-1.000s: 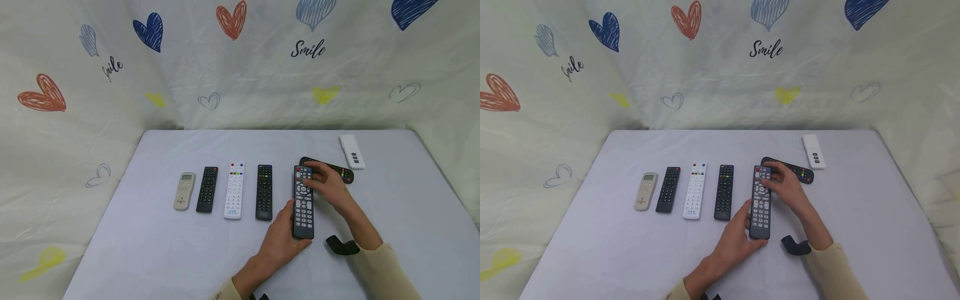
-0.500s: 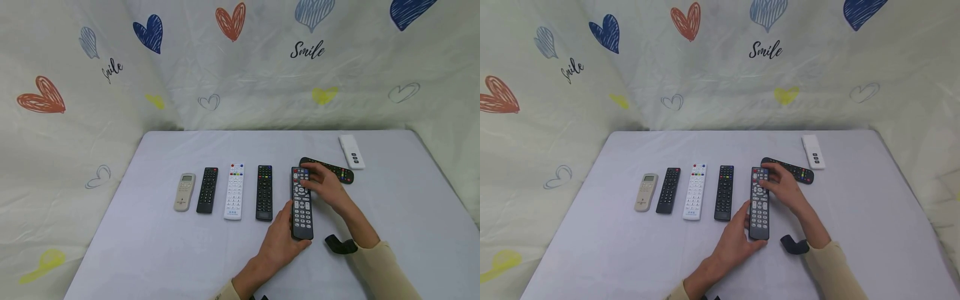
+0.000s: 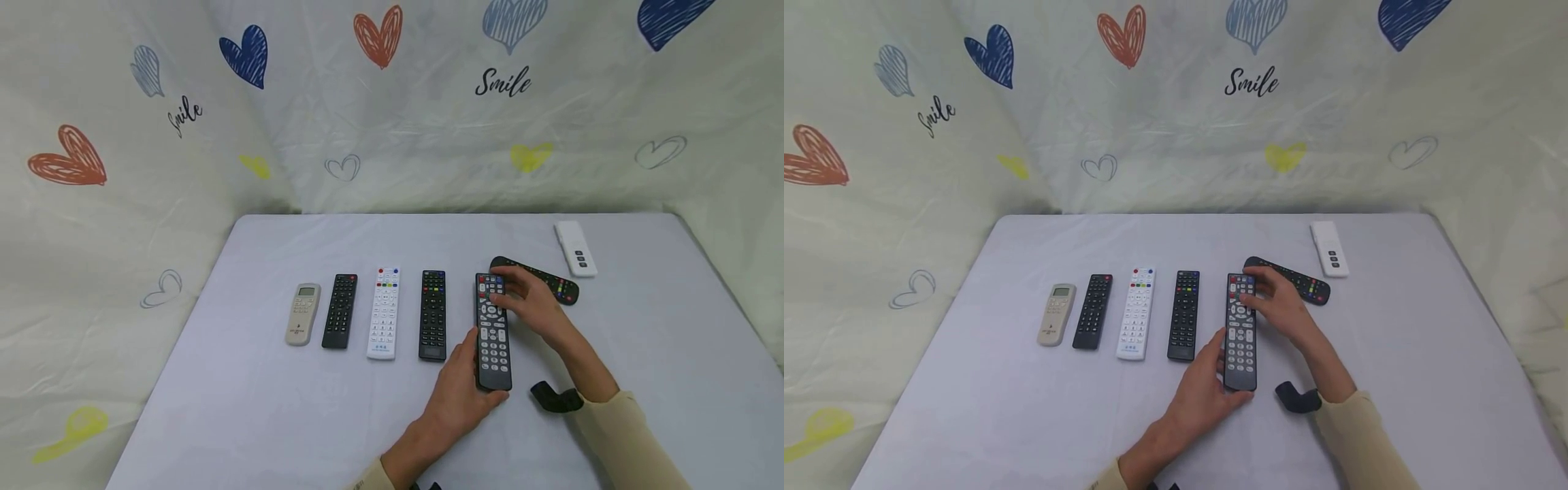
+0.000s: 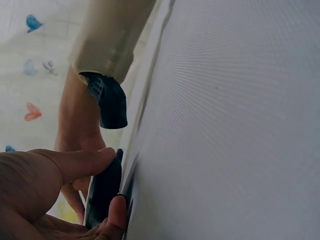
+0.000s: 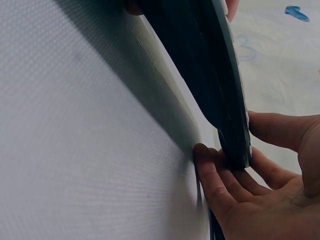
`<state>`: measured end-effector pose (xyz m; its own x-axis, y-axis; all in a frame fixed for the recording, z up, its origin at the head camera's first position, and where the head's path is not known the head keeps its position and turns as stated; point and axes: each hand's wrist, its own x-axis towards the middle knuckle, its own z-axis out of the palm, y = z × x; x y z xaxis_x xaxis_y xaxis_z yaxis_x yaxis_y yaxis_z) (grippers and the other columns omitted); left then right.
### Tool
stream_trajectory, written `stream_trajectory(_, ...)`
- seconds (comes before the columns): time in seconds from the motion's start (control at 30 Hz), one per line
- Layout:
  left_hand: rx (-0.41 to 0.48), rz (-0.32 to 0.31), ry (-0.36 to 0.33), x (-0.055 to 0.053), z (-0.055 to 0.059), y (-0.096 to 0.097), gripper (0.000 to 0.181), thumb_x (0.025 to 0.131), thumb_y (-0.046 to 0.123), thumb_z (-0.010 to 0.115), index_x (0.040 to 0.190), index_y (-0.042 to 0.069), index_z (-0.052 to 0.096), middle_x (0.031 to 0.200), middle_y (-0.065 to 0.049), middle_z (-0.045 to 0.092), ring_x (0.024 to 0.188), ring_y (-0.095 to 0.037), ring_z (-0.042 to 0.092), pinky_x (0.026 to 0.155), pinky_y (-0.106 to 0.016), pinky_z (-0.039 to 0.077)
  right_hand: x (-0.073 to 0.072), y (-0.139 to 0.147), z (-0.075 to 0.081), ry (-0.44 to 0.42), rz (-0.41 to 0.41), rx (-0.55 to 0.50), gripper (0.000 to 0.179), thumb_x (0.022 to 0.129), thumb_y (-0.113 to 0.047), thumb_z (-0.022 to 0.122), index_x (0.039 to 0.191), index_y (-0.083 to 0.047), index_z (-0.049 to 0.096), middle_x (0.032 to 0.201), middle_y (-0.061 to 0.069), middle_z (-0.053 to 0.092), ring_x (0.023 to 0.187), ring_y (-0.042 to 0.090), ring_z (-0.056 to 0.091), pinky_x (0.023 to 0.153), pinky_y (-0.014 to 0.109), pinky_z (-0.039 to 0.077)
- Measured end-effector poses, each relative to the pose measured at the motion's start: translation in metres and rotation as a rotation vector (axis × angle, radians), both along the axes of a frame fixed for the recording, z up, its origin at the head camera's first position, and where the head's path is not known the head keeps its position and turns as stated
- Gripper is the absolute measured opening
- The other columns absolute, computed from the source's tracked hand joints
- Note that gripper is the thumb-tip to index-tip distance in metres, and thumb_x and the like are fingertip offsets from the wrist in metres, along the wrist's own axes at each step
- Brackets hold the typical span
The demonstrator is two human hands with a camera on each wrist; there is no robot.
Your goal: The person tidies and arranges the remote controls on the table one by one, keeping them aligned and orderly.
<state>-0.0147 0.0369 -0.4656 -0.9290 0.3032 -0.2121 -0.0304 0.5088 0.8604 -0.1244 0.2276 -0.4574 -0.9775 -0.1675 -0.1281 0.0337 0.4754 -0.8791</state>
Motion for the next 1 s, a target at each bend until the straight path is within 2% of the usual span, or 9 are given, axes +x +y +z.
stream_trajectory(0.1,-0.009,0.005,0.008,-0.001,0.001,0.001,0.108,0.079,0.015,0.092,0.164,0.015,0.026,0.143,-0.004,0.057,0.121,-0.006,0.060,0.106,-0.027,0.053,-0.001,0.000,0.000,-0.001,-0.005,0.004,0.061,0.099,-0.017,0.072,0.153,-0.006,0.047,0.158,0.023,0.046,0.143,0.047,0.049,0.111,0.056,0.045)
stream_trajectory(0.2,-0.018,0.011,0.018,-0.002,0.001,0.001,0.107,0.079,0.015,0.092,0.164,0.014,0.027,0.141,-0.004,0.058,0.119,-0.006,0.060,0.105,-0.026,0.053,-0.002,0.000,0.000,0.007,-0.008,0.008,0.061,0.099,-0.017,0.072,0.153,-0.006,0.047,0.158,0.024,0.047,0.143,0.047,0.049,0.113,0.063,0.042)
stream_trajectory(0.63,-0.034,0.044,0.007,-0.005,0.005,0.005,0.103,0.079,0.011,0.091,0.163,0.013,0.030,0.139,-0.005,0.058,0.116,-0.006,0.059,0.101,-0.026,0.054,-0.008,0.000,-0.002,0.038,-0.014,0.039,0.059,0.099,-0.018,0.072,0.152,-0.006,0.048,0.155,0.024,0.050,0.142,0.048,0.050,0.111,0.063,0.043)
stream_trajectory(1.0,-0.046,0.058,0.046,-0.005,0.007,0.006,0.096,0.080,0.010,0.090,0.159,0.009,0.035,0.133,-0.005,0.059,0.110,-0.004,0.057,0.098,-0.024,0.054,-0.014,-0.002,-0.004,0.073,-0.014,0.115,0.058,0.100,-0.019,0.070,0.152,-0.005,0.049,0.153,0.027,0.052,0.138,0.050,0.053,0.111,0.064,0.045)
